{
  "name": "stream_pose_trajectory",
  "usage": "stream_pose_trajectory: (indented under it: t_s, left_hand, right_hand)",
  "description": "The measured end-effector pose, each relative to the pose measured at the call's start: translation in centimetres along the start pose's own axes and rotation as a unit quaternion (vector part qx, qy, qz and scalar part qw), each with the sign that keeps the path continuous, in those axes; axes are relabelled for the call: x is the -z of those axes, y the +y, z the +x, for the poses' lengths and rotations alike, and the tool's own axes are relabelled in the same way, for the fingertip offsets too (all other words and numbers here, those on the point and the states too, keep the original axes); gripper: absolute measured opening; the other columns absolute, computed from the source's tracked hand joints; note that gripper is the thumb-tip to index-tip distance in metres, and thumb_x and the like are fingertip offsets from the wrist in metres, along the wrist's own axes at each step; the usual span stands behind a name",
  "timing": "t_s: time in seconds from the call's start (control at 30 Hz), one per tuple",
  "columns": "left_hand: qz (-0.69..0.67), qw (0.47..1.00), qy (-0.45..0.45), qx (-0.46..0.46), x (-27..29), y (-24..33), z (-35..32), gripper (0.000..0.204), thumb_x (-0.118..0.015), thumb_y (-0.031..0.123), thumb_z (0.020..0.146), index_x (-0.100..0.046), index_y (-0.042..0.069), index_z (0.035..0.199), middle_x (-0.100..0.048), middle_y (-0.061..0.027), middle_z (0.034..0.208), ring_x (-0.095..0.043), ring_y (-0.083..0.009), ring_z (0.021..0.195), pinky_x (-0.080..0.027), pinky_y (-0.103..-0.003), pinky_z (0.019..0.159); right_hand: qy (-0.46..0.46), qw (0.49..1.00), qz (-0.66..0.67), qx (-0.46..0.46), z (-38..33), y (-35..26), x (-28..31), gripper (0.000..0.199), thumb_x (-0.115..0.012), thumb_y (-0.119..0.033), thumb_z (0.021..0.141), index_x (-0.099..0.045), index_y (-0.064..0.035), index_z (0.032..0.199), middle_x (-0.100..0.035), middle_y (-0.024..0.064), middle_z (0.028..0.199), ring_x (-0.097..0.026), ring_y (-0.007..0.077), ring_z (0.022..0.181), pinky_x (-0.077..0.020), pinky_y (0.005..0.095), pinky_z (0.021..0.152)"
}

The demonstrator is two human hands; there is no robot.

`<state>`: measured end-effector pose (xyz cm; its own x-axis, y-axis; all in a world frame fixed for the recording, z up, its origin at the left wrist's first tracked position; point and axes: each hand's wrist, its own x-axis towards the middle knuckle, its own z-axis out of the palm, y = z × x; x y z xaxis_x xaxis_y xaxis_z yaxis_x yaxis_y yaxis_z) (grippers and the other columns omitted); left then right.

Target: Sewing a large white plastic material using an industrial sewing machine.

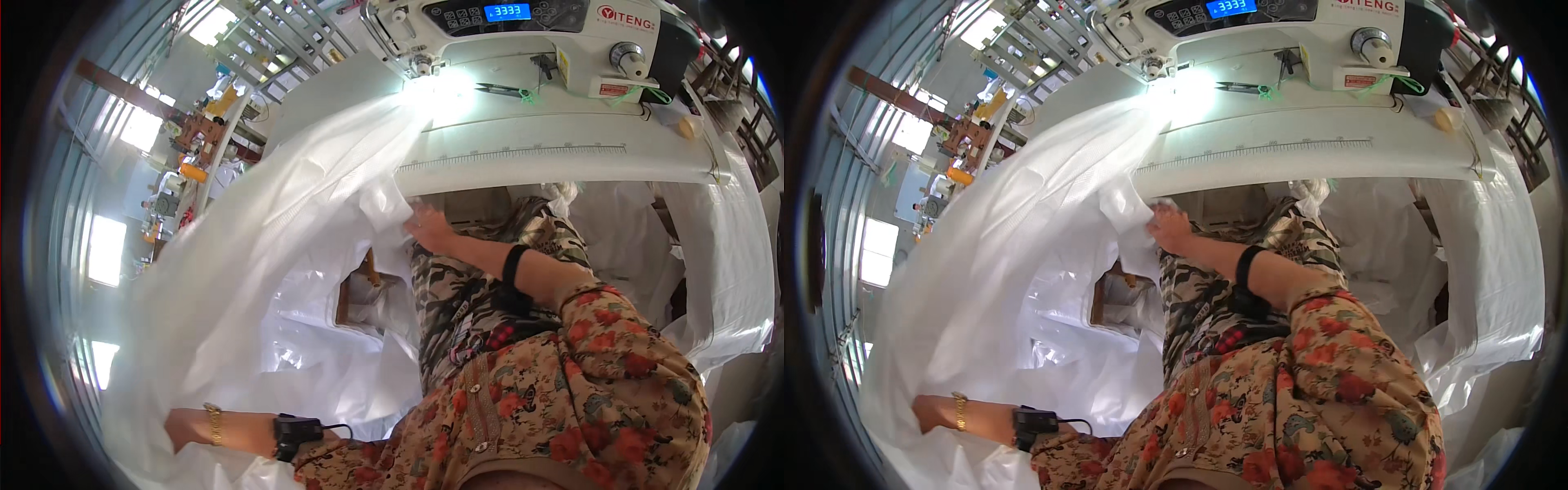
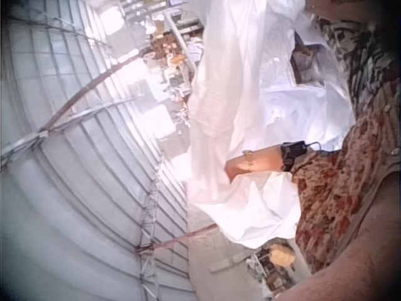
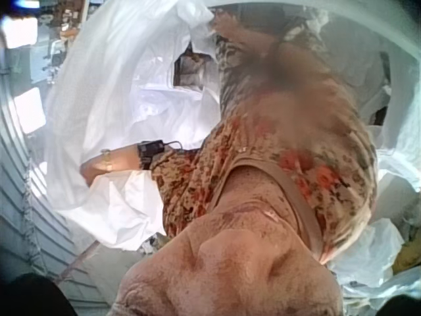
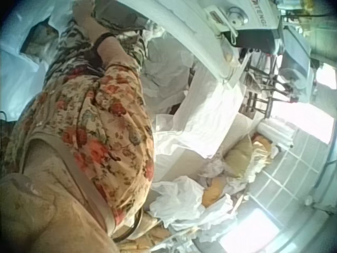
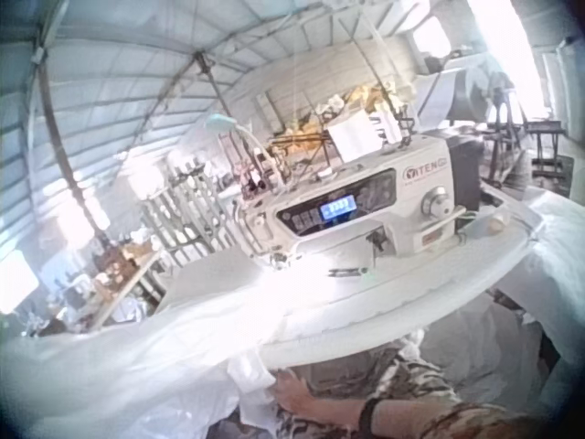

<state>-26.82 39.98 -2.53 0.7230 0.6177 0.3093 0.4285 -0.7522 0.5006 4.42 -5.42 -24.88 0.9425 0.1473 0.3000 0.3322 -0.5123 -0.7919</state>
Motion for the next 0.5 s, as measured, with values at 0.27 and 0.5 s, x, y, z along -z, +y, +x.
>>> stream_pose_trajectory:
  t_s: [0.27, 0.5]
  left_hand:
    - [0.083, 0.985, 0.147, 0.02, 10.4, 2.5, 9.1, 0.059, -0.061, 0.039, 0.087, -0.051, -0.006, 0.124, -0.058, -0.0237, 0.119, -0.056, -0.0319, 0.109, -0.045, -0.04, 0.093]
    - [0.126, 0.961, 0.246, 0.019, 11.2, 8.0, 16.5, 0.059, -0.06, 0.039, 0.088, -0.051, -0.006, 0.123, -0.059, -0.0236, 0.119, -0.056, -0.0321, 0.109, -0.045, -0.041, 0.093]
  right_hand:
    - [-0.567, 0.774, 0.174, 0.221, -5.4, -15.0, 8.0, 0.03, -0.055, -0.019, 0.084, -0.064, 0.0023, 0.104, -0.064, 0.0192, 0.103, -0.06, 0.0305, 0.096, -0.0465, 0.0357, 0.088]
    - [-0.486, 0.756, 0.199, 0.39, -8.9, -2.7, -2.3, 0.026, -0.057, -0.02, 0.084, -0.065, -0.0046, 0.103, -0.068, 0.0123, 0.095, -0.063, 0.0253, 0.088, -0.051, 0.0356, 0.077]
